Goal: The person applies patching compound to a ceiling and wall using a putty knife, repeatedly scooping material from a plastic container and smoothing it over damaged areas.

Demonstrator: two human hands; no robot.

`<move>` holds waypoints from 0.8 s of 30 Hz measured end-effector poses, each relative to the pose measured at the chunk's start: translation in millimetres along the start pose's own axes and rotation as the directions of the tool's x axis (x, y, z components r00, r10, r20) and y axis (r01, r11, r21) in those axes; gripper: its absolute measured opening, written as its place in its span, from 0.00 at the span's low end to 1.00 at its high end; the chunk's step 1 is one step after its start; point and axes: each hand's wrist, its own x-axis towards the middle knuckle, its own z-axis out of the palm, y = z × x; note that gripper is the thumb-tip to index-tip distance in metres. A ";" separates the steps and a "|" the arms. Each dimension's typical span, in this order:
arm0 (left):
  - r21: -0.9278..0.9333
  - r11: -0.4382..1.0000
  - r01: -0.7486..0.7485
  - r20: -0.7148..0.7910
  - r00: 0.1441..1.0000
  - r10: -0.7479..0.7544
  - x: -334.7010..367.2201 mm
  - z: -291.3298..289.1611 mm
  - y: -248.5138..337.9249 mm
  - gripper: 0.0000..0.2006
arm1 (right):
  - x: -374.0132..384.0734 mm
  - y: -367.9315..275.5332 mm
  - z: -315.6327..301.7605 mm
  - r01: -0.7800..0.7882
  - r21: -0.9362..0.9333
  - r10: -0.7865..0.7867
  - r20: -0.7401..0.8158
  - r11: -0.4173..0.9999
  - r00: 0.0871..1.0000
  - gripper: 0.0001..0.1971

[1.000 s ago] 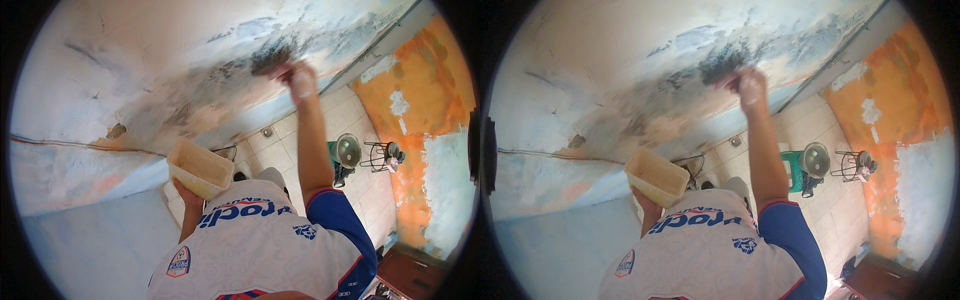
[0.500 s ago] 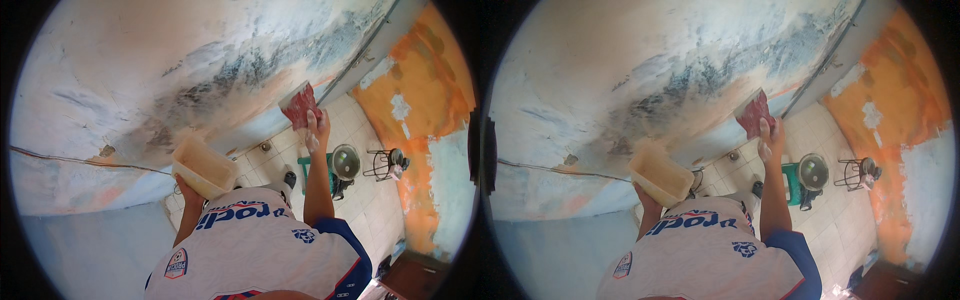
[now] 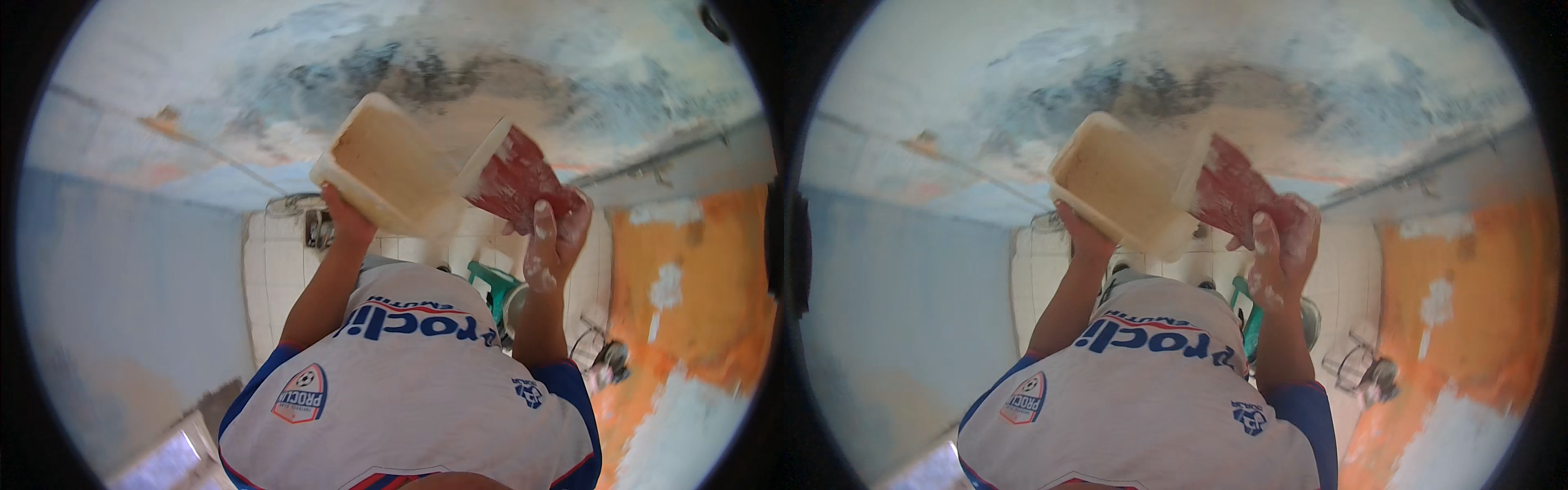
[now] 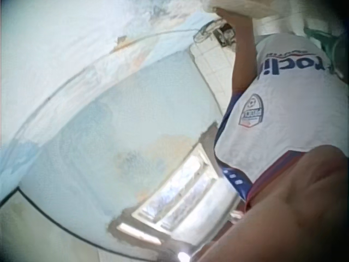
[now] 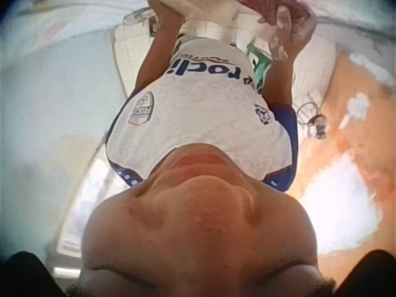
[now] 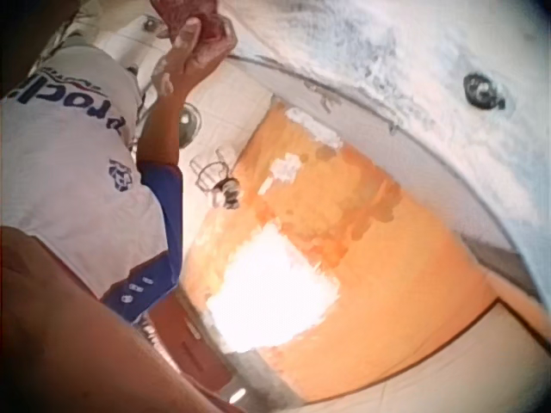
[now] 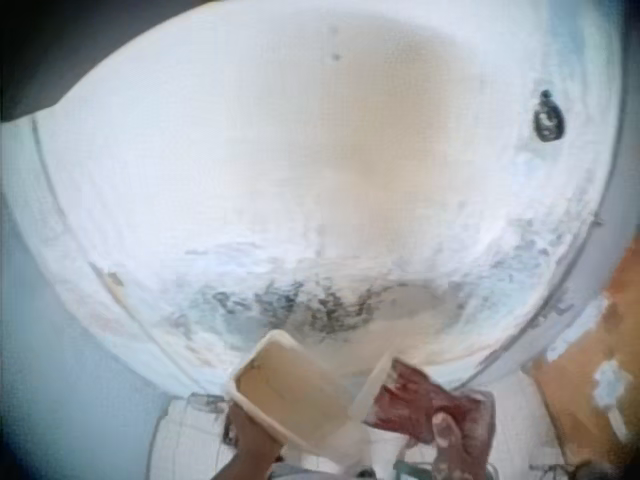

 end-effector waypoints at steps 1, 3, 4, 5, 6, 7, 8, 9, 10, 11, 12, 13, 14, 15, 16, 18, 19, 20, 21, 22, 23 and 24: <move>0.031 0.994 -0.102 -0.019 0.995 0.103 -0.6 5.3 -4.8 0.44 | -0.2 -3.0 -2.0 0.063 -0.089 -0.057 0.064 0.994 0.996 0.09; 0.102 0.966 -0.236 -0.109 0.963 0.246 -5.6 24.9 -3.0 0.48 | 5.1 -13.5 -10.5 0.170 -0.172 -0.123 0.254 0.970 0.959 0.08; 0.109 0.951 -0.288 -0.077 0.952 0.297 -8.4 21.8 0.1 0.48 | 11.9 -20.3 -7.8 0.253 -0.207 -0.162 0.375 0.945 0.913 0.09; 0.114 0.935 -0.336 -0.046 0.938 0.343 -12.1 20.3 2.6 0.49 | 19.6 -31.7 -4.9 0.343 -0.231 -0.196 0.489 0.911 0.850 0.10; 0.123 0.914 -0.387 -0.005 0.920 0.391 -14.3 17.3 7.1 0.49 | 25.7 -39.2 0.3 0.440 -0.233 -0.233 0.592 0.867 0.772 0.11; 0.091 0.866 -0.492 -0.034 0.867 0.496 -16.2 18.3 5.7 0.49 | 28.0 -44.1 9.2 0.488 -0.187 -0.272 0.639 0.853 0.720 0.15; 0.116 0.847 -0.518 -0.031 0.851 0.525 -18.0 14.6 5.0 0.49 | 29.2 -41.3 15.5 0.538 -0.170 -0.297 0.680 0.826 0.670 0.16; 0.143 0.831 -0.538 -0.032 0.836 0.547 -23.1 13.7 4.3 0.49 | 31.8 -41.8 19.6 0.582 -0.153 -0.315 0.718 0.799 0.621 0.17; 0.170 0.815 -0.555 -0.032 0.823 0.567 -27.5 14.9 4.7 0.49 | 32.7 -43.3 22.1 0.624 -0.135 -0.331 0.751 0.769 0.571 0.18; 0.165 0.785 -0.597 -0.014 0.795 0.607 -28.0 22.5 4.4 0.47 | 31.4 -43.8 20.9 0.607 -0.162 -0.254 0.802 0.778 0.540 0.21; 0.181 0.770 -0.612 -0.018 0.781 0.625 -29.5 21.3 2.5 0.47 | 31.0 -42.0 19.1 0.589 -0.115 -0.280 0.796 0.800 0.536 0.22; 0.196 0.755 -0.626 -0.022 0.767 0.641 -31.3 17.9 0.1 0.46 | 30.2 -37.8 17.7 0.569 -0.068 -0.306 0.788 0.819 0.534 0.23; 0.202 0.738 -0.644 -0.025 0.750 0.661 -32.5 17.7 -0.7 0.45 | 31.0 -36.0 17.1 0.556 -0.019 -0.334 0.782 0.831 0.526 0.23; 0.244 0.723 -0.646 -0.048 0.737 0.674 -35.1 17.6 -0.4 0.44 | 30.3 -34.7 11.2 0.570 -0.023 -0.342 0.779 0.821 0.525 0.23; 0.284 0.709 -0.645 -0.070 0.724 0.687 -38.4 17.7 1.6 0.43 | 28.7 -34.0 0.2 0.585 -0.028 -0.351 0.776 0.811 0.524 0.23; 0.329 0.681 -0.654 -0.102 0.693 0.714 -46.2 18.4 11.2 0.42 | 31.3 -45.1 -15.8 0.598 -0.018 -0.350 0.797 0.801 0.492 0.22; 0.335 0.672 -0.660 -0.111 0.681 0.724 -49.1 16.0 15.1 0.41 | 33.4 -50.8 -23.7 0.594 -0.010 -0.335 0.818 0.804 0.468 0.22; 0.352 0.665 -0.659 -0.118 0.673 0.730 -52.1 12.4 17.5 0.41 | 34.7 -53.0 -30.6 0.581 -0.004 -0.317 0.835 0.814 0.450 0.21; 0.322 0.681 -0.658 -0.160 0.671 0.724 -53.7 10.2 17.6 0.41 | 38.8 -54.9 -36.8 0.595 0.018 -0.331 0.843 0.804 0.423 0.17; 0.291 0.696 -0.657 -0.200 0.669 0.715 -55.3 7.8 17.5 0.41 | 46.0 -48.9 -38.9 0.583 -0.007 -0.341 0.807 0.812 0.483 0.13; 0.255 0.723 -0.643 -0.239 0.682 0.691 -57.2 8.3 14.4 0.42 | 52.1 -40.3 -42.4 0.566 -0.051 -0.335 0.762 0.823 0.554 0.09; 0.226 0.733 -0.641 -0.234 0.695 0.680 -61.9 9.2 11.7 0.42 | 54.9 -35.8 -41.6 0.547 -0.094 -0.327 0.712 0.832 0.621 0.07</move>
